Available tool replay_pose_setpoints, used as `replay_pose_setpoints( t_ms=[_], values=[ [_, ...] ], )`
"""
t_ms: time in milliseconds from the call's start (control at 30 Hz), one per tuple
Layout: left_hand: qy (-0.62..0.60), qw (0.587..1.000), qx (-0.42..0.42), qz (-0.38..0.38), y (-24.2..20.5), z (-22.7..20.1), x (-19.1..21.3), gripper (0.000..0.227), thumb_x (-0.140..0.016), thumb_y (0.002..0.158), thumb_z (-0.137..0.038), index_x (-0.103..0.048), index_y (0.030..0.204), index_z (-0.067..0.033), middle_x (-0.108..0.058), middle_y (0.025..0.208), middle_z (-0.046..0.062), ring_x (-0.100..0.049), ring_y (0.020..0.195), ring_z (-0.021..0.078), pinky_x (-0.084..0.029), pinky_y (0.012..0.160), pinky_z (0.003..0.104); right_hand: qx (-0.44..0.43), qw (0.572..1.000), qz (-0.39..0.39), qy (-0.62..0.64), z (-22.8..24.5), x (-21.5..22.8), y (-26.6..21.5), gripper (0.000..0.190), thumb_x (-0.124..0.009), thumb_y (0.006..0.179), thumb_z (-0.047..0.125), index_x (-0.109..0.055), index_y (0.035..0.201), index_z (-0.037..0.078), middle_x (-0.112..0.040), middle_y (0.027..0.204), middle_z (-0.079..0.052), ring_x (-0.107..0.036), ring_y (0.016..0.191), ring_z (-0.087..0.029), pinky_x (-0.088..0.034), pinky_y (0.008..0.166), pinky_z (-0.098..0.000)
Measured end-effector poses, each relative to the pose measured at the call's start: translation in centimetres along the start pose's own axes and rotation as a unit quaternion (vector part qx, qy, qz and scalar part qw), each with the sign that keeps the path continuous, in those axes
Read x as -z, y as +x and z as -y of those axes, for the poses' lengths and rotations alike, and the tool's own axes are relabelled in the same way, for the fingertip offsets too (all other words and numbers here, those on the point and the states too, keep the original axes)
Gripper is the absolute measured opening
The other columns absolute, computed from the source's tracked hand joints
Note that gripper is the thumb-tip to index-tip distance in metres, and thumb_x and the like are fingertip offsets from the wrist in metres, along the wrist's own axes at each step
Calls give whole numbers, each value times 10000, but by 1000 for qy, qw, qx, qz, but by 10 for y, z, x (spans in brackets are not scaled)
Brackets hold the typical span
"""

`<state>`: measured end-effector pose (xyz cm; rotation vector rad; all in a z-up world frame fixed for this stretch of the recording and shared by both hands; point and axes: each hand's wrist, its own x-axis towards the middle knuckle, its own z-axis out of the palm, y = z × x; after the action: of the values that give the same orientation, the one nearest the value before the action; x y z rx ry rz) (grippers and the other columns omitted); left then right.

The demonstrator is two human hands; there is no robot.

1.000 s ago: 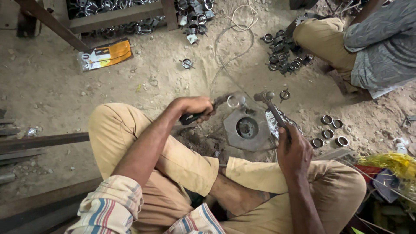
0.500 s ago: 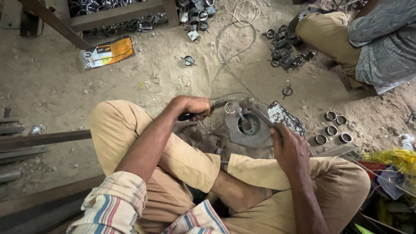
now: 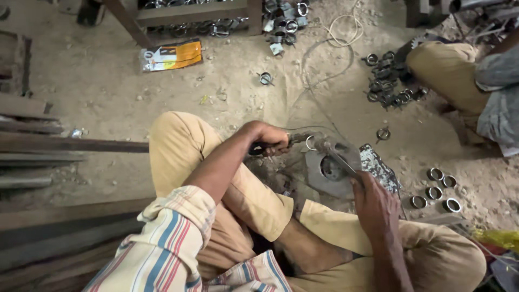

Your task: The person sits on the floor and uses a hammer to strike a metal ring held by pliers on a metal anvil. The person repeatedly adjusts the ring's position and hammers it to shape the metal.

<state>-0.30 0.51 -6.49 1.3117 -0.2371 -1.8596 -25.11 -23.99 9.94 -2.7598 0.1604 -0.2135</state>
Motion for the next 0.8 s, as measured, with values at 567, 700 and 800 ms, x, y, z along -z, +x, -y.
replay_pose_setpoints(
  t_ms=[567, 700, 800],
  values=[
    [53, 999, 9, -3, 2, -7, 4, 81, -503, 711, -80, -459, 726, -147, -352, 574, -43, -309, 439, 96, -291, 421, 283, -39, 998, 25, -31, -4, -11, 6, 223, -543, 1061, 266, -627, 1169, 90, -713, 976, -194, -677, 915, -432, -491, 759, -556],
    [27, 998, 12, -52, -3, -5, -1, 89, -503, 684, -63, -498, 745, -128, -357, 570, -41, -312, 428, 93, -282, 409, 278, -16, 999, 30, 7, -5, -16, 4, 219, -530, 1059, 255, -608, 1160, 78, -714, 990, -212, -669, 894, -447, -484, 725, -565],
    [34, 998, 9, -54, -5, -8, -3, 110, -508, 676, -52, -509, 762, -120, -375, 581, -40, -329, 434, 89, -294, 414, 275, -35, 999, 0, -11, -7, -16, 2, 250, -541, 1051, 263, -623, 1215, 93, -710, 935, -229, -676, 875, -443, -490, 752, -565]
  ],
)
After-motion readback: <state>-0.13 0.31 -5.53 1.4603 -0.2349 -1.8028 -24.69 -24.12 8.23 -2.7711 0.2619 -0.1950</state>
